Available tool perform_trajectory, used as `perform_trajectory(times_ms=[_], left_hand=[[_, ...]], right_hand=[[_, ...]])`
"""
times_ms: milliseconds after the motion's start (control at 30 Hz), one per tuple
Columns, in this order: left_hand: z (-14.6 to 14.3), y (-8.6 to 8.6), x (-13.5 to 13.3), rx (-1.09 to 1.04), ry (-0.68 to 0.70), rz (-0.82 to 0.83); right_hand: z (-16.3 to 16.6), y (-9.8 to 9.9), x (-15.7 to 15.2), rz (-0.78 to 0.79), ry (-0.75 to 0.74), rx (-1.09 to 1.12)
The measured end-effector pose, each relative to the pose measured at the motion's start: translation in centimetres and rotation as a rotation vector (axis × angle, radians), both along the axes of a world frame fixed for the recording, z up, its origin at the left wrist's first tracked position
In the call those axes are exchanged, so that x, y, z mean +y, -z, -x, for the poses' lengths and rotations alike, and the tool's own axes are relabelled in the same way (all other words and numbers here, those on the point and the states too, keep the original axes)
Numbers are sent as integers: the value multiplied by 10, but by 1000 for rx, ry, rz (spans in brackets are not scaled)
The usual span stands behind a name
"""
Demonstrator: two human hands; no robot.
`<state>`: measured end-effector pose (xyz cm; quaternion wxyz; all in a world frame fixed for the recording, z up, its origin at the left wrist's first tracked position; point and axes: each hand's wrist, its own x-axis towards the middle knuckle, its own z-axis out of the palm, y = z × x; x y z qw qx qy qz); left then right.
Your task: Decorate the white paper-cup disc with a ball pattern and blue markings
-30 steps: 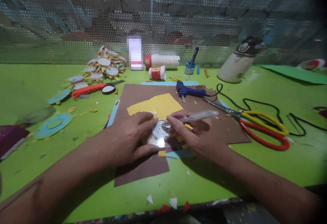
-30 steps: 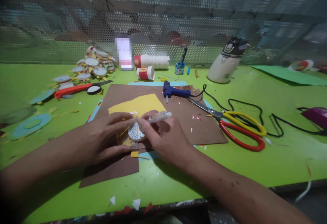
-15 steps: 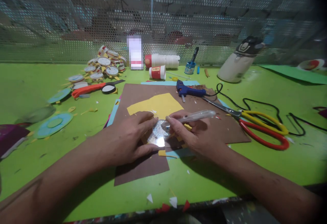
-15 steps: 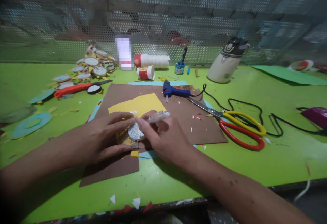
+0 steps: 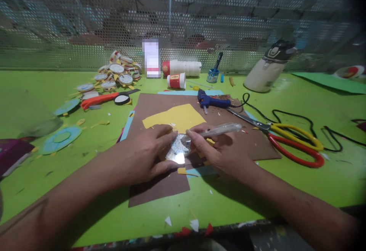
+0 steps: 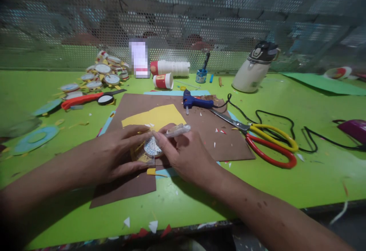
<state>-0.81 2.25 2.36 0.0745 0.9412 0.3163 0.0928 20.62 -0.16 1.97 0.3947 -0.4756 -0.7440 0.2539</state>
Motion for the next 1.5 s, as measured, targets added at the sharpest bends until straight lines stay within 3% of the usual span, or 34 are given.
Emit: perform_trajectory(times_ms=[333, 767, 1067, 1500], left_hand=[[-2, -1, 0, 7, 29, -10], [-1, 0, 0, 17, 28, 16], [-2, 0, 1, 13, 26, 21], [-3, -1, 1, -5, 19, 62]], right_hand=[[-4, 10, 0, -82, -16, -51], [0, 4, 1, -80, -44, -79], [1, 4, -4, 13, -24, 9], [1, 2, -5, -22, -38, -14]])
